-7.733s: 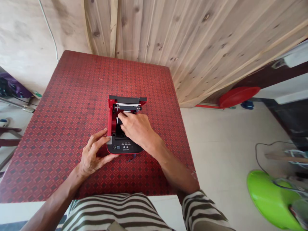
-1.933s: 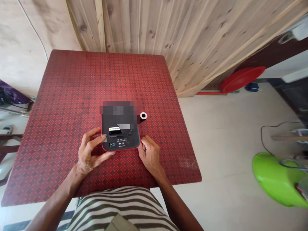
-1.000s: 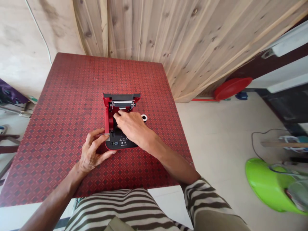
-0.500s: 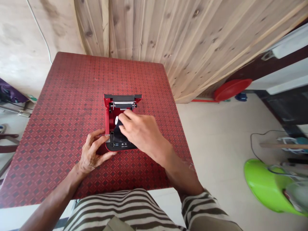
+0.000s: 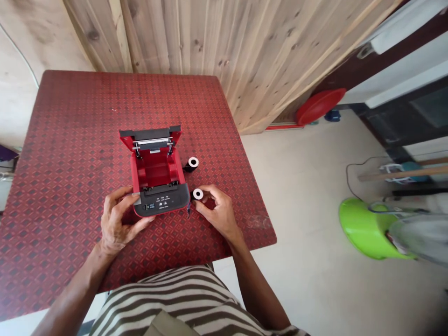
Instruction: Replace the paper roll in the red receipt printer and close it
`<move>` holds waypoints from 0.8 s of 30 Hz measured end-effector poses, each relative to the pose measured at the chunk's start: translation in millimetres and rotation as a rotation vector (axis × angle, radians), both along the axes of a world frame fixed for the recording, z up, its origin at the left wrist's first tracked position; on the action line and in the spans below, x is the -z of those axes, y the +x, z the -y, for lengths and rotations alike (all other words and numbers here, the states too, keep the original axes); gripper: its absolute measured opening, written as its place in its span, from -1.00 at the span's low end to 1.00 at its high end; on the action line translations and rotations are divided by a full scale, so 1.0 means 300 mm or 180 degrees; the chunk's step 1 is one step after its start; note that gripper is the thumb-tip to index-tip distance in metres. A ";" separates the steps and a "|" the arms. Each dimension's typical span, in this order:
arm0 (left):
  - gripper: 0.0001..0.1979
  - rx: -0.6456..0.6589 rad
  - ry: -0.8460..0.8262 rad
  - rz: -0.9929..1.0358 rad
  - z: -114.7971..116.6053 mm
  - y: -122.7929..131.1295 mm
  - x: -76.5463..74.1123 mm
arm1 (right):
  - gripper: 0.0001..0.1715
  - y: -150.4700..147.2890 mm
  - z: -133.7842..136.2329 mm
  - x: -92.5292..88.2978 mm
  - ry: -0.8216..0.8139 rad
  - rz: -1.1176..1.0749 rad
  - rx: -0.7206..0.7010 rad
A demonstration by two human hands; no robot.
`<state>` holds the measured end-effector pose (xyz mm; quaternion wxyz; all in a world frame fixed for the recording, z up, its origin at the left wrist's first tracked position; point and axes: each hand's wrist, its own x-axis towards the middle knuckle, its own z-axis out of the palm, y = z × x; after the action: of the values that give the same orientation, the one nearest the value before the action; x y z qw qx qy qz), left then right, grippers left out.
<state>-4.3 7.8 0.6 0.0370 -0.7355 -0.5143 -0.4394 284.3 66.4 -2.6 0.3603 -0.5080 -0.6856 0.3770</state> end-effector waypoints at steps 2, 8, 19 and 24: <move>-0.30 -0.0018 -0.0041 0.0029 -0.001 -0.003 0.001 | -0.78 -0.009 0.006 0.003 0.0081 0.0121 -0.0098; -0.32 -0.0086 -0.0064 -0.0013 -0.001 -0.008 0.010 | -0.51 0.066 -0.021 -0.050 -0.0344 0.0018 -0.0585; -0.30 -0.0014 -0.0071 -0.0035 0.002 0.000 -0.002 | -0.50 -0.011 -0.297 0.040 -0.0199 -0.0105 -0.0195; -0.30 0.0014 -0.0035 -0.0025 -0.001 0.005 -0.002 | -0.65 -0.013 -0.277 -0.074 -0.0054 -0.0152 -0.0278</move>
<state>-2.9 8.1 1.1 0.0340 -0.7386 -0.5150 -0.4338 280.5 149.5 19.7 0.3554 -0.4715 -0.6951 0.4101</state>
